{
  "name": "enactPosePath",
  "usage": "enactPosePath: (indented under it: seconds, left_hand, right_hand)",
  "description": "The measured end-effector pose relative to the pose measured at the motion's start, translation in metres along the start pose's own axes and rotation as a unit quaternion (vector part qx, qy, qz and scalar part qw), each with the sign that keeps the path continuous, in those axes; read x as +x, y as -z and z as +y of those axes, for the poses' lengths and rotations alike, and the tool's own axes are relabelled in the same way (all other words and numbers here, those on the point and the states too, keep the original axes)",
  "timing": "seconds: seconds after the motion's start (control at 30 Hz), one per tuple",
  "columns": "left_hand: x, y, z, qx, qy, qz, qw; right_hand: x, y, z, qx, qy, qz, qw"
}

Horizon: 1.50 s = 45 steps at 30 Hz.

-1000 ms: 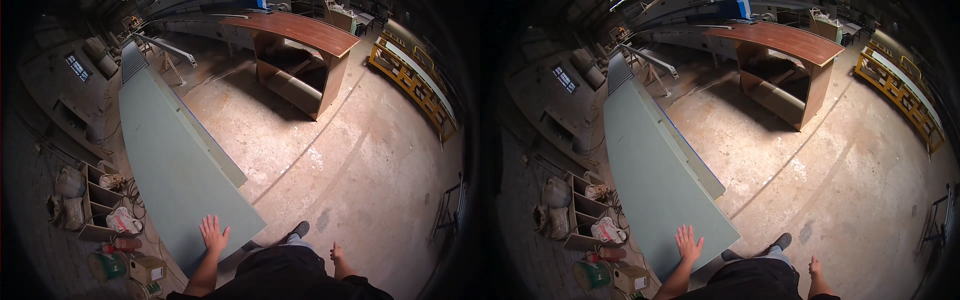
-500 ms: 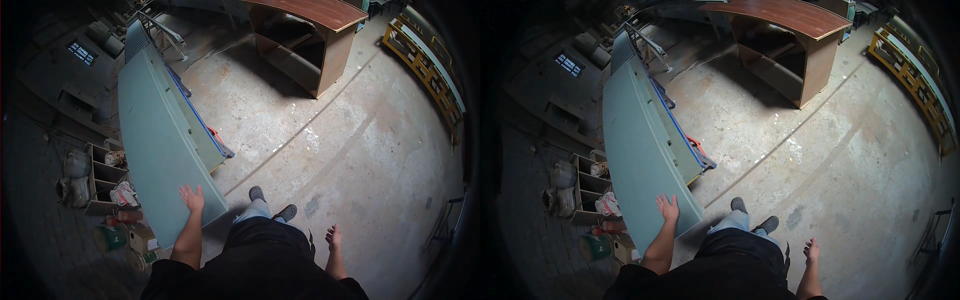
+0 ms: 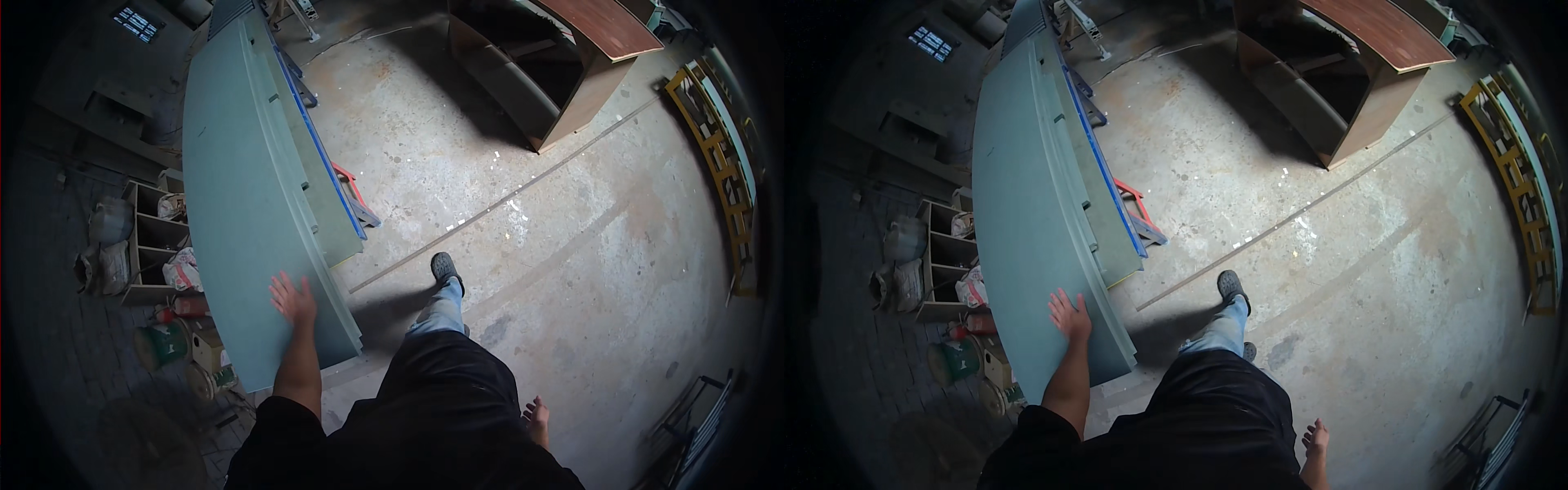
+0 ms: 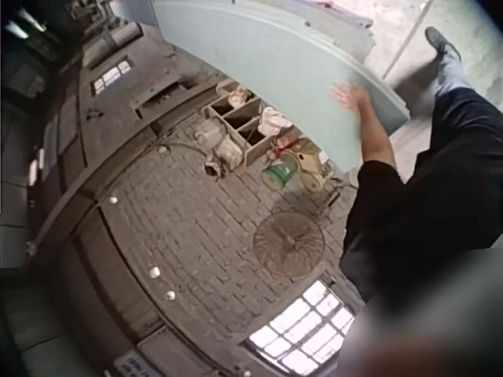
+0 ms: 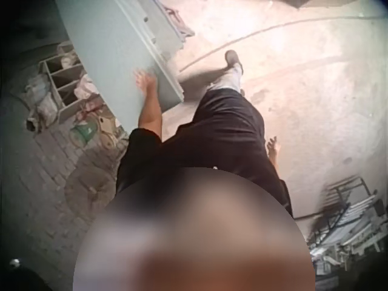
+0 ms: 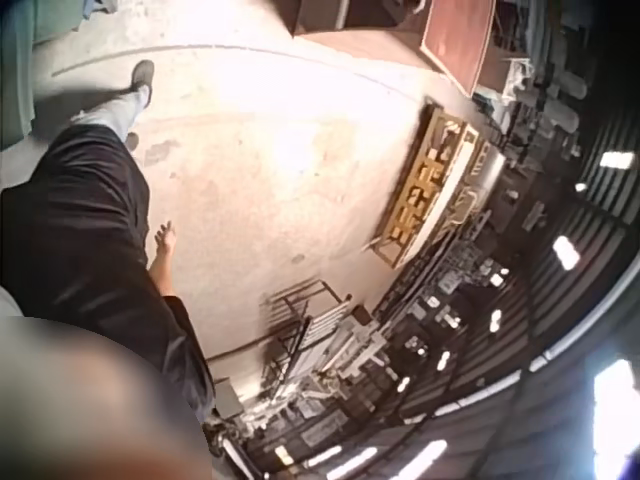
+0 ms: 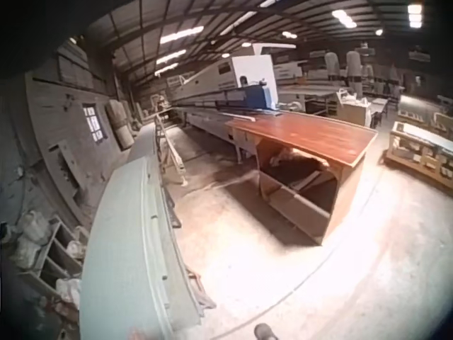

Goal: Moving large green furniture panels from a work area and stacking them together.

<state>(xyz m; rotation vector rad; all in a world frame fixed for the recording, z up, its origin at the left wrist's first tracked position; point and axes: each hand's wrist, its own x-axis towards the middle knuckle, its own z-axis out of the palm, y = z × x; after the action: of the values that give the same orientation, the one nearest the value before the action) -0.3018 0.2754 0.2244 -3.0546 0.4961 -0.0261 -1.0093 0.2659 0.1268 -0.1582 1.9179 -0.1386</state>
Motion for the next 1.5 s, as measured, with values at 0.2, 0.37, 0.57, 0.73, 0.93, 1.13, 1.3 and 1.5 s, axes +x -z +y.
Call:
enactPosePath:
  seconds: [0.2, 0.37, 0.57, 0.73, 0.93, 1.13, 1.3, 1.5]
  left_hand:
    - [0.015, -0.013, 0.005, -0.079, -0.03, 0.037, 0.996]
    - [0.019, 0.005, 0.038, -0.025, -0.079, 0.035, 0.996]
    - [0.022, -0.008, 0.037, -0.01, -0.061, 0.05, 0.997]
    - [0.045, -0.014, 0.086, 0.026, 0.108, 0.028, 0.993]
    - [0.062, 0.0, 0.183, 0.027, 0.039, 0.003, 0.999]
    - [0.046, -0.044, 0.362, -0.334, -0.233, -0.264, 0.874]
    - [0.026, -0.021, 0.489, -0.321, -0.121, -0.463, 0.817]
    - [0.004, -0.032, 0.492, -0.306, -0.1, -0.295, 0.9]
  right_hand:
    - [-0.007, -0.057, -0.14, -0.068, 0.086, -0.037, 0.993]
    - [-0.026, -0.117, -0.299, -0.058, 0.213, -0.061, 0.973]
    - [-0.038, -0.181, -0.404, -0.138, 0.302, -0.101, 0.938]
    - [-0.004, -0.19, -0.452, -0.218, 0.231, -0.123, 0.94]
    - [0.06, -0.188, -0.526, -0.246, 0.19, -0.127, 0.942]
    - [0.114, -0.193, -0.671, -0.198, 0.183, -0.155, 0.951]
    - [0.069, -0.223, -0.883, -0.191, 0.415, -0.181, 0.871]
    - [-0.102, -0.241, -1.056, -0.087, 0.707, -0.193, 0.675]
